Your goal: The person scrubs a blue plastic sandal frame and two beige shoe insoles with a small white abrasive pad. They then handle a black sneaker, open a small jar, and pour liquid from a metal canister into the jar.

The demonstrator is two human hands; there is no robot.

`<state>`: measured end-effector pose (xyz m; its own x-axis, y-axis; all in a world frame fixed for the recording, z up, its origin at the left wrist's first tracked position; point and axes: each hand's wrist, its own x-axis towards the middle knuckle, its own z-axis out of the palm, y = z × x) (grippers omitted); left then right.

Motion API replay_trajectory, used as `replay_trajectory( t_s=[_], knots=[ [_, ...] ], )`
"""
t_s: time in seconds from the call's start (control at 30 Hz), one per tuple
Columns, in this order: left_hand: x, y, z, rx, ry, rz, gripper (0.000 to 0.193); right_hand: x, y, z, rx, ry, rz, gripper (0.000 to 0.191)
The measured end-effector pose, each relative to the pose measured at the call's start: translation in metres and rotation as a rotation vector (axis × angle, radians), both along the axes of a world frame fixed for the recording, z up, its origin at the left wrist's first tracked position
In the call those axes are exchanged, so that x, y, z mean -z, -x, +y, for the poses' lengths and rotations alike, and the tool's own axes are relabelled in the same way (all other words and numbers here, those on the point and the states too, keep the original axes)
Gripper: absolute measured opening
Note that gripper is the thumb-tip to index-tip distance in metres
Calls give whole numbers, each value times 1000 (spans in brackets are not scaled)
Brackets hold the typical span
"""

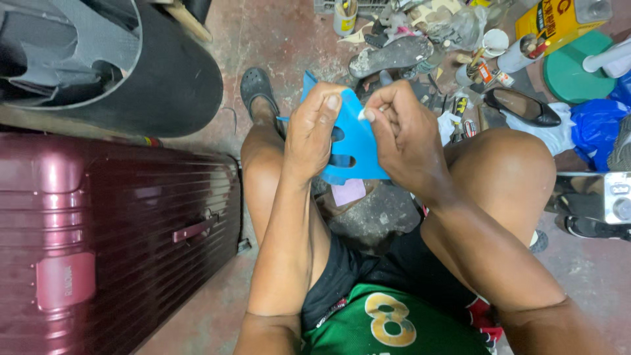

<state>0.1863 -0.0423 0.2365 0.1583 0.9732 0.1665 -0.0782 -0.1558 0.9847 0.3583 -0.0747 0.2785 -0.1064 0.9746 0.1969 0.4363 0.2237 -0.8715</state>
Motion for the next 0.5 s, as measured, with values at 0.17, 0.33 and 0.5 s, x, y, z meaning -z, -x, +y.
replay_trajectory(
  t_s=[0.17, 0.33, 0.5],
  knots=[
    [-14, -5, 2, -242, -487, 150, 32, 11, 2, 0, 1, 31, 190, 6],
    [-5, -20, -9, -549, -155, 133, 41, 24, -6, 14, 129, -79, 217, 5],
    [12, -25, -22, -266, 191, 542, 56, 27, -24, 38, 172, -265, 355, 4]
  ],
)
